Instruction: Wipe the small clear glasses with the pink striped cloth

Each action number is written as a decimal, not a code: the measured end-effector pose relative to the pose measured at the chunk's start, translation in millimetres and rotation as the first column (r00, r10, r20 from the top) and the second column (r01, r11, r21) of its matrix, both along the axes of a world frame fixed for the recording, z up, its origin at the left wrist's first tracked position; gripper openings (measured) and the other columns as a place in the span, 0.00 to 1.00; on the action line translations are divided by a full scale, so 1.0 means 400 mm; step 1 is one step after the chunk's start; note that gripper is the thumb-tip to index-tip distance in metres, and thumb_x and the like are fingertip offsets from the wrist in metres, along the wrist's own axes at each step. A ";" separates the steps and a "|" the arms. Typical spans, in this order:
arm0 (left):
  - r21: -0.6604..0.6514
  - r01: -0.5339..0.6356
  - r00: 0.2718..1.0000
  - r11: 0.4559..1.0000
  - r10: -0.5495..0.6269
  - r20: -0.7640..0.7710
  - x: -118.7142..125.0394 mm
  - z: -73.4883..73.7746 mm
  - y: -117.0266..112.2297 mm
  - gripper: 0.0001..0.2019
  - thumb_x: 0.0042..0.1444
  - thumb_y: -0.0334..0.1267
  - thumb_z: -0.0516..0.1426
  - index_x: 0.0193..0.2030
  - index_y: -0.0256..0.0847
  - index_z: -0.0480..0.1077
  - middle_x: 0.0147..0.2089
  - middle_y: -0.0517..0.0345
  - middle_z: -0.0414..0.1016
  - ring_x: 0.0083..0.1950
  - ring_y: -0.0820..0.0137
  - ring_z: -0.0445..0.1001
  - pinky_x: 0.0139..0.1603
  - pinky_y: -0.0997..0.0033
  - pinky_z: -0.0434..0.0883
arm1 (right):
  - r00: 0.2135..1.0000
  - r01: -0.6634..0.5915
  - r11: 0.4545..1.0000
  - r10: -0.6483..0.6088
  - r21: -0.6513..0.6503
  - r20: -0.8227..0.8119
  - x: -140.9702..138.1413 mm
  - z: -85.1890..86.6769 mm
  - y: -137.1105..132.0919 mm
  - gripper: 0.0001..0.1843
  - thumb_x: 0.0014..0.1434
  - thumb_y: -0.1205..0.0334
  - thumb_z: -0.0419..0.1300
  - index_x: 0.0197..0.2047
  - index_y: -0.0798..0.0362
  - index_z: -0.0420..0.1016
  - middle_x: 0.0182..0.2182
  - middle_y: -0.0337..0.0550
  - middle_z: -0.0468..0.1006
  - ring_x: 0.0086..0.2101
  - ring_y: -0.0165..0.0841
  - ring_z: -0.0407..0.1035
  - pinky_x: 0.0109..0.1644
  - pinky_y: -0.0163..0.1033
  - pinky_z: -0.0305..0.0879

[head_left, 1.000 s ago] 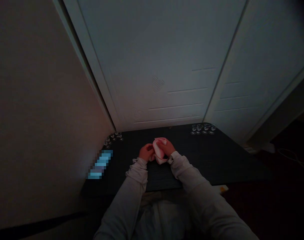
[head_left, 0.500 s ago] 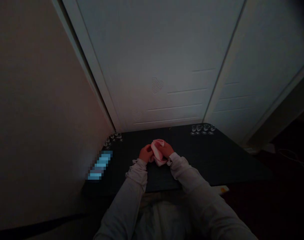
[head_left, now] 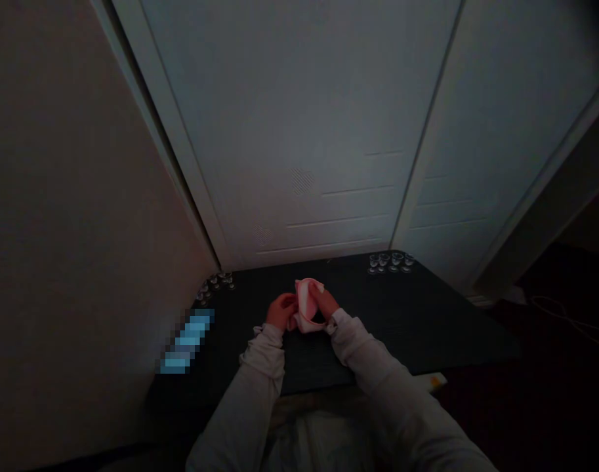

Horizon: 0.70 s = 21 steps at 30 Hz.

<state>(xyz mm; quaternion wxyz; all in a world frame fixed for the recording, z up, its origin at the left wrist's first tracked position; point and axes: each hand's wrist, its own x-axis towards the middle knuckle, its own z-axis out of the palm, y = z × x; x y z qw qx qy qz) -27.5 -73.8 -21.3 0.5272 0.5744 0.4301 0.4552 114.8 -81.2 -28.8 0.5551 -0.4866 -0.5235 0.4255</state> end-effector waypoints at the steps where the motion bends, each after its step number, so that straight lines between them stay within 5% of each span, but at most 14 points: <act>1: -0.005 -0.003 1.000 1.000 0.003 0.011 -0.001 -0.002 0.002 0.12 0.35 0.30 0.58 0.31 0.35 0.67 0.32 0.54 0.72 0.35 0.71 0.70 0.40 0.69 0.66 | 0.999 -0.024 1.000 0.023 -0.021 -0.043 0.000 0.000 -0.001 0.28 0.49 0.42 0.47 0.41 0.58 0.68 0.36 0.48 0.74 0.34 0.32 0.68 0.38 0.36 0.63; 5: -0.011 -0.010 0.999 1.000 0.011 0.044 -0.005 -0.013 0.011 0.12 0.36 0.31 0.57 0.32 0.36 0.68 0.33 0.54 0.73 0.36 0.70 0.70 0.41 0.68 0.66 | 0.983 -0.134 0.989 0.125 -0.060 -0.132 -0.005 0.003 -0.015 0.26 0.45 0.45 0.53 0.40 0.59 0.69 0.33 0.48 0.75 0.31 0.32 0.68 0.36 0.38 0.64; 14: 0.158 0.099 0.990 0.982 -0.082 -0.111 -0.017 -0.018 0.014 0.11 0.42 0.34 0.54 0.34 0.38 0.72 0.41 0.54 0.72 0.46 0.67 0.67 0.52 0.67 0.59 | 0.980 -0.192 0.976 0.186 0.100 0.065 -0.020 0.009 -0.023 0.20 0.46 0.56 0.57 0.42 0.53 0.69 0.45 0.45 0.70 0.44 0.32 0.65 0.50 0.41 0.59; 18: 0.192 0.039 0.994 0.981 -0.019 -0.103 -0.018 -0.026 0.023 0.10 0.41 0.33 0.55 0.32 0.38 0.72 0.43 0.54 0.70 0.48 0.68 0.65 0.53 0.69 0.57 | 0.993 -0.116 0.987 0.111 0.113 0.047 -0.022 -0.004 -0.019 0.19 0.45 0.57 0.57 0.41 0.55 0.68 0.42 0.46 0.72 0.42 0.32 0.66 0.47 0.40 0.60; 21: 0.080 -0.084 0.996 0.993 0.085 -0.017 -0.020 -0.029 0.027 0.12 0.41 0.38 0.55 0.35 0.38 0.70 0.40 0.54 0.70 0.40 0.70 0.68 0.43 0.70 0.65 | 0.993 -0.006 0.996 -0.005 0.091 0.120 -0.024 -0.018 -0.018 0.16 0.47 0.58 0.55 0.40 0.56 0.68 0.38 0.45 0.72 0.38 0.32 0.67 0.44 0.38 0.62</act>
